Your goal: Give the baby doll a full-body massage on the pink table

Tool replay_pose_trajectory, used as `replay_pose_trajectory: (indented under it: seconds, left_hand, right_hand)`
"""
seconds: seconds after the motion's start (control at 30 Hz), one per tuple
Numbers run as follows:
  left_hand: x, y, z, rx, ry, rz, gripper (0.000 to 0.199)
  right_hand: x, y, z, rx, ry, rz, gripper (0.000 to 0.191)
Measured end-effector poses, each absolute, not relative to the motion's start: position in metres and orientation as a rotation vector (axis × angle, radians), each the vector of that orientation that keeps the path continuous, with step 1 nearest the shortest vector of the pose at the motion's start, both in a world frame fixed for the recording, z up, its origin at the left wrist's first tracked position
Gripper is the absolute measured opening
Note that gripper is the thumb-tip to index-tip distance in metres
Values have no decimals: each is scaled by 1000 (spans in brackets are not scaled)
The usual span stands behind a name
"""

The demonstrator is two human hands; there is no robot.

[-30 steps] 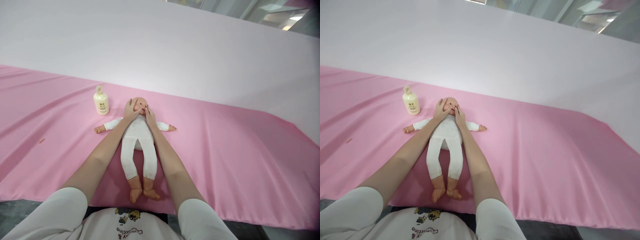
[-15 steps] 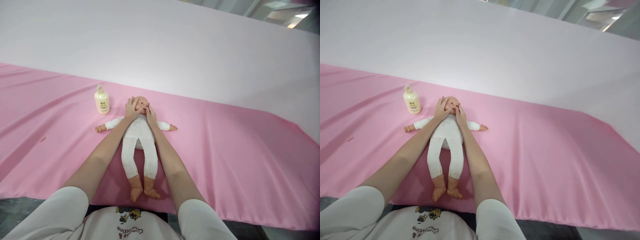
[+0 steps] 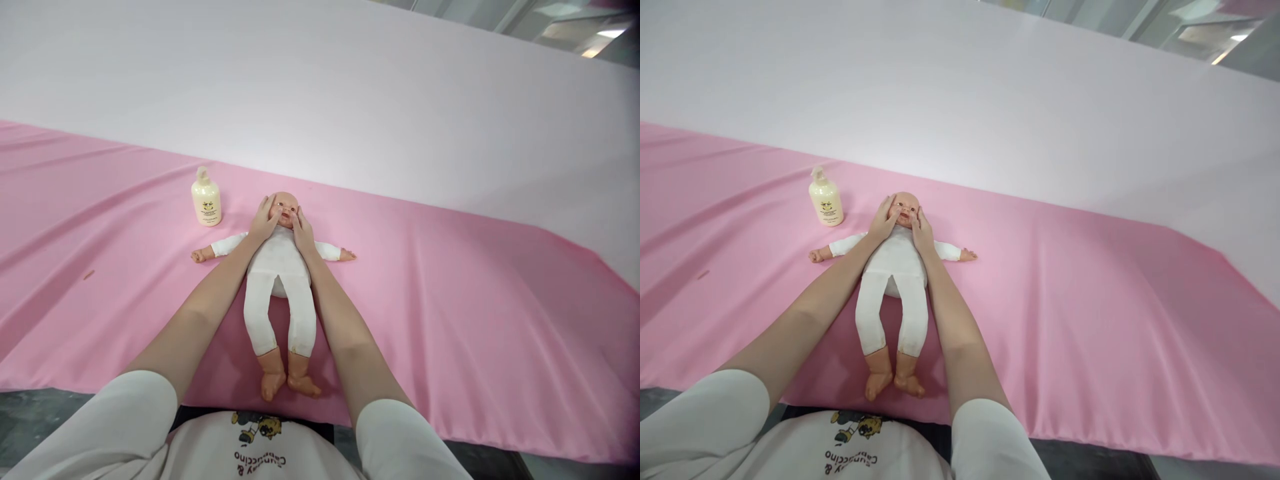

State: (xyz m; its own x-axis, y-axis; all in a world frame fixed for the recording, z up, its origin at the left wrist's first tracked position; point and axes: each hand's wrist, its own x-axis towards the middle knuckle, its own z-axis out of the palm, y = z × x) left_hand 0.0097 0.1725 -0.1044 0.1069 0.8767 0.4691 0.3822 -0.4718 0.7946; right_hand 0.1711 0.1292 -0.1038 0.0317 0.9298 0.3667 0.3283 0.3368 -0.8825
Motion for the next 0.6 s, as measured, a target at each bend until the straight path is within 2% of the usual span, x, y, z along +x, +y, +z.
replay_pose_trajectory:
  seconds: [0.2,0.47,0.6]
  left_hand:
    - [6,175,-104,1987,1113,1323,57]
    - [10,181,-113,1766,1305,1460,64]
    - [9,181,-111,1985,1136,1517,53]
  right_hand:
    - [173,128,-103,-1142,-1599,651,87]
    - [172,136,-110,-1334,-1448,791,100]
    - [173,134,-108,-1259,-1532,733,101]
